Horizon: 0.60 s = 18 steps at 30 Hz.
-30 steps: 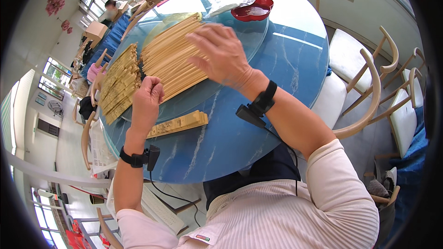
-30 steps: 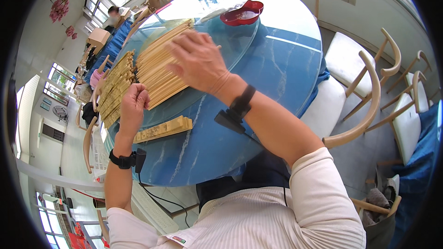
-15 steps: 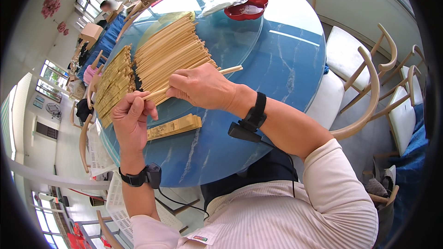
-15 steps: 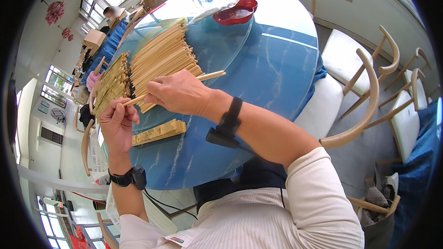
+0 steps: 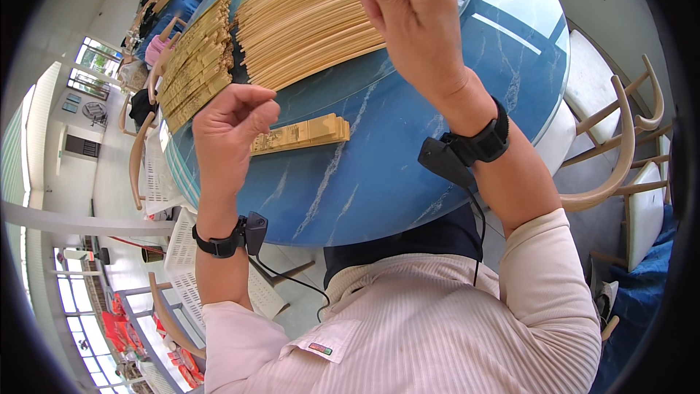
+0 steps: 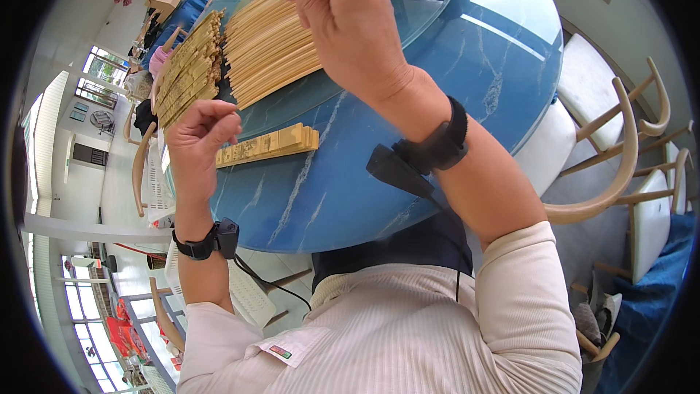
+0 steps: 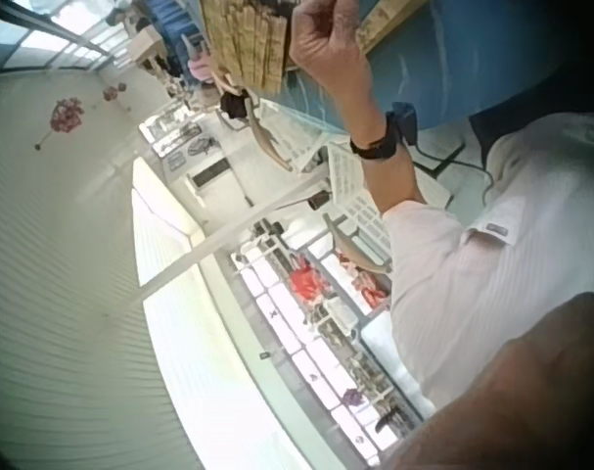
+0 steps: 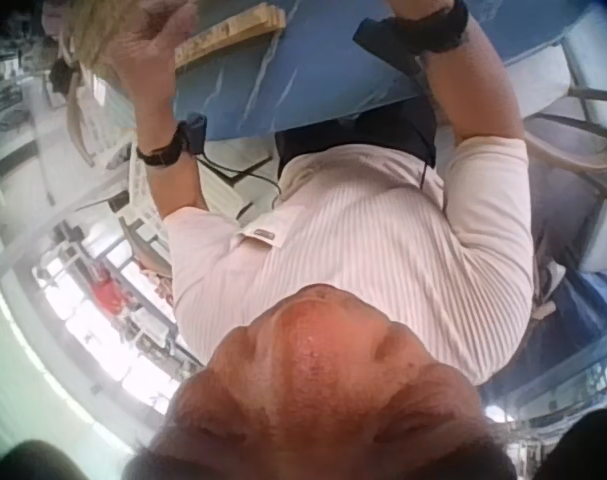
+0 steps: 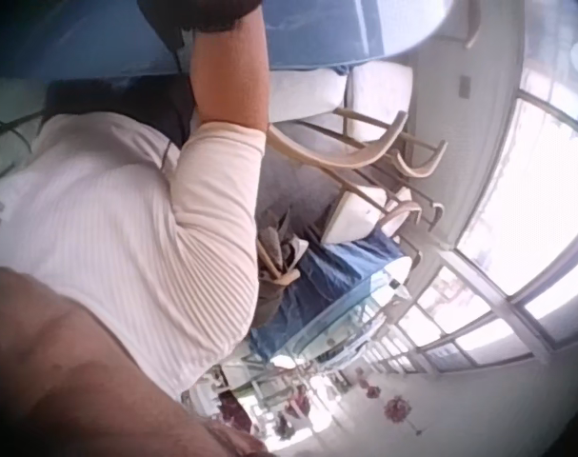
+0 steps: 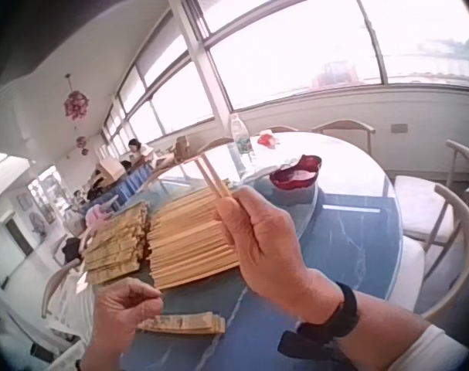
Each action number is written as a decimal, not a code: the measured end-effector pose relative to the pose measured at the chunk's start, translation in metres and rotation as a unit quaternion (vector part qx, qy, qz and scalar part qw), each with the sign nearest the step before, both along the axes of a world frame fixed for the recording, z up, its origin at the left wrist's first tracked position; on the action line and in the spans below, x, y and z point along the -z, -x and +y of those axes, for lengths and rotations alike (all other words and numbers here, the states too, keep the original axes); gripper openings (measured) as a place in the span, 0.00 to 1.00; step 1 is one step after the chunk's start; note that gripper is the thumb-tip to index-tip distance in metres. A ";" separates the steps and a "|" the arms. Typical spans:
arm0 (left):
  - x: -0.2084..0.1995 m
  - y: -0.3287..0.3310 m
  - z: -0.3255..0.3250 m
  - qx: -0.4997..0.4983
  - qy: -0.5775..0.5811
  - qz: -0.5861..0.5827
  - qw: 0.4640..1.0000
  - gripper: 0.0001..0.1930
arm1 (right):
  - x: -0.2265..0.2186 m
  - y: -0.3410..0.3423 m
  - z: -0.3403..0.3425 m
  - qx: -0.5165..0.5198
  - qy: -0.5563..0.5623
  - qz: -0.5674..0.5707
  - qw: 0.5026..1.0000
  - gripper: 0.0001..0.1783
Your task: The person repeatedly picks up a flat bamboo piece and a thin bamboo stick, aligns them, and inserts the stick into a slot on the flat piece. The person then places the assembled unit on a growing stack on the table. The process is repeated continuously.
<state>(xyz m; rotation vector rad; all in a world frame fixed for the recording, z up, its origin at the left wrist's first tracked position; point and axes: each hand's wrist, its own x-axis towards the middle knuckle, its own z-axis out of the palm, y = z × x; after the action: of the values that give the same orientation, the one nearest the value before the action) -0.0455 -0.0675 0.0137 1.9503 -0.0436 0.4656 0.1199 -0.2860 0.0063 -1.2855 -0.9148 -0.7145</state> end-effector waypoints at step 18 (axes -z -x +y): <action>0.035 -0.009 0.015 0.061 -0.328 0.118 0.935 0.22 | 0.023 -0.007 0.022 -0.103 0.048 0.166 0.980 0.16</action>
<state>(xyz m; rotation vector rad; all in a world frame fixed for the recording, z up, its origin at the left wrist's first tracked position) -0.0365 -0.0529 -0.0217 2.6307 -0.1862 0.1288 0.1267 -0.2642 -0.0166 -1.3228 -0.8007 -0.2841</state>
